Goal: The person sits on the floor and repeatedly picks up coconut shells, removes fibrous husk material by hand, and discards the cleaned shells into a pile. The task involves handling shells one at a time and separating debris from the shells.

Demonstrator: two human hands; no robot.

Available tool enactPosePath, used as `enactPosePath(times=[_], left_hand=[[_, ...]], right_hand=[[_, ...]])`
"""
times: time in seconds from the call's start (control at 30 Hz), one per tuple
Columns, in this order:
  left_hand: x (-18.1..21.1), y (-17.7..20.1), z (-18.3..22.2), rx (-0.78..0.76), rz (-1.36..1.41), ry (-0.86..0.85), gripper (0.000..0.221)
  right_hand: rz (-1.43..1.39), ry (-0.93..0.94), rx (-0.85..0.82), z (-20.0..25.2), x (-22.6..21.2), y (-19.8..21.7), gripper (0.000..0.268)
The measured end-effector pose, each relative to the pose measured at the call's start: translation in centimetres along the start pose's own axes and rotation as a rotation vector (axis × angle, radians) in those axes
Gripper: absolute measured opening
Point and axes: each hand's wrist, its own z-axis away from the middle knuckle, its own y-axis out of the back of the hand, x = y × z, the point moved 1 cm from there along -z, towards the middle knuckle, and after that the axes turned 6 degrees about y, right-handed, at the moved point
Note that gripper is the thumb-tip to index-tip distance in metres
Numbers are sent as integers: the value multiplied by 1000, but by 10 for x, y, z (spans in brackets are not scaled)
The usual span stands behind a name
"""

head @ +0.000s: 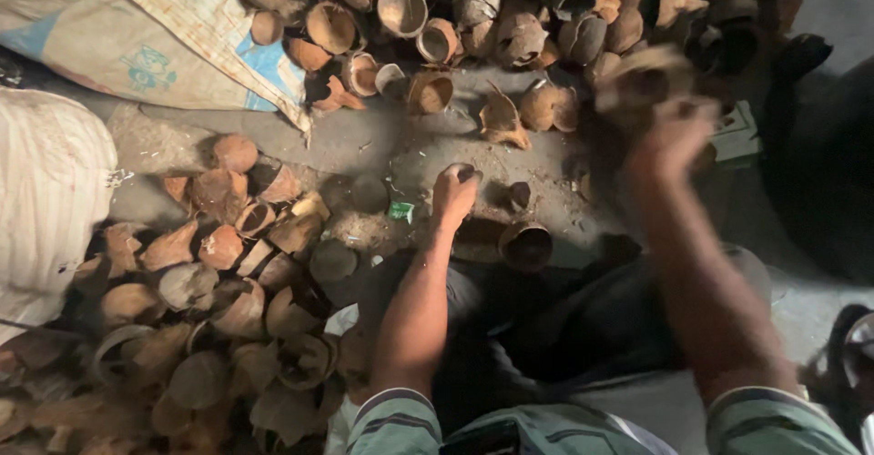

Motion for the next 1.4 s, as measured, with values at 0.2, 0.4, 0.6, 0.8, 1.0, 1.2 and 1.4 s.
enactPosePath(times=[0.2,0.4,0.6,0.8,1.0,1.2,1.4], left_hand=[[-2,-43,24,-430,-509,-224,44],[2,-34,33,-291,-671,-315,20],[31,27,10,166,-115,-17,22],[36,101,27,400,-119,67,34],[71,231,119,1266,-370,-117,25],[101,162,139,1091,372,-536,38],[50,16,43,410,-233,-168,59]], right_hand=[[-313,-143,-137,-72,-26,87,22],[587,-160,-891,35,30,-2,36],[801,340,-1196,91,96,-33,40],[576,71,-1097,100,92,-42,24],[15,431,-1151,127,-40,-72,72],[255,289,-871,144,-58,-145,65],[906,68,-653,41,71,-153,92]])
